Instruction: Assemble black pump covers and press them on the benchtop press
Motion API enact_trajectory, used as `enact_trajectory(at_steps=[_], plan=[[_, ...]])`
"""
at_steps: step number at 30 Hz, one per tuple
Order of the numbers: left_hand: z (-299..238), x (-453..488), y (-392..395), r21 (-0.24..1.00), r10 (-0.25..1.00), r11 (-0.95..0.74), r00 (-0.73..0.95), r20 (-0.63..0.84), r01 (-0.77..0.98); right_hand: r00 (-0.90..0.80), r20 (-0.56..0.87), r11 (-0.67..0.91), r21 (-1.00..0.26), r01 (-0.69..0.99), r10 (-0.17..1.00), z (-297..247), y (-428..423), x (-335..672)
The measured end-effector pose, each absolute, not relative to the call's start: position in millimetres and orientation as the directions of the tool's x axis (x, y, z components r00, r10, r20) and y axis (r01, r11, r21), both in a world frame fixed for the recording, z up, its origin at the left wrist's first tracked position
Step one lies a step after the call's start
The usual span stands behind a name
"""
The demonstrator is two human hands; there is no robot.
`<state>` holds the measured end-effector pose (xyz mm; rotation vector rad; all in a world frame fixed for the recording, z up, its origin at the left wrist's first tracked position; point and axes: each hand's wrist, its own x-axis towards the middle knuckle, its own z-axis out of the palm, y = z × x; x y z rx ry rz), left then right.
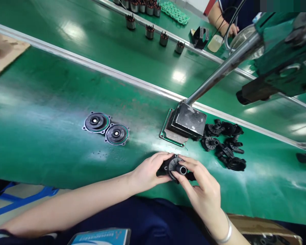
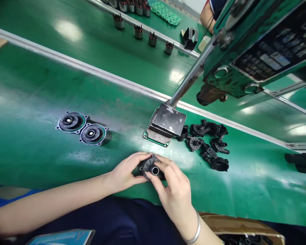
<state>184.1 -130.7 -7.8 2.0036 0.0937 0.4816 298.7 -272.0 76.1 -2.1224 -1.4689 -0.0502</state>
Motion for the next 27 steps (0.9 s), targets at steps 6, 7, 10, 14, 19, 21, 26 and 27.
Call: enact_trajectory(at_steps=[6, 7, 10, 14, 19, 21, 26, 27], plan=[[-7, 183, -130, 0.866, 0.259, -0.478, 0.919, 0.297, -0.145, 0.41, 0.319, -0.258, -0.426, 0.867, 0.854, 74, -275, 299], [-7, 184, -130, 0.867, 0.259, -0.476, 0.919, 0.299, -0.148, 0.408, 0.319, -0.255, -0.427, 0.868, 0.856, 74, -274, 299], [-7, 184, -130, 0.876, 0.26, -0.46, 0.921, 0.29, -0.146, 0.398, 0.32, -0.244, -0.426, 0.871, 0.86, 76, -273, 298], [-6, 184, -131, 0.878, 0.261, -0.456, 0.922, 0.287, -0.144, 0.396, 0.314, -0.247, -0.421, 0.873, 0.863, 76, -273, 299], [-5, 184, -127, 0.863, 0.195, -0.45, 0.918, 0.345, -0.229, 0.42, 0.324, -0.261, -0.434, 0.862, 0.848, 72, -275, 297], [-8, 185, -125, 0.843, 0.139, -0.463, 0.918, 0.373, -0.272, 0.464, 0.315, -0.297, -0.456, 0.839, 0.828, 68, -275, 293], [-6, 186, -124, 0.795, 0.117, -0.546, 0.916, 0.384, -0.263, 0.468, 0.295, -0.322, -0.43, 0.843, 0.833, 67, -277, 293], [1, 186, -122, 0.783, 0.123, -0.564, 0.911, 0.394, -0.263, 0.425, 0.276, -0.297, -0.405, 0.865, 0.862, 77, -279, 299]])
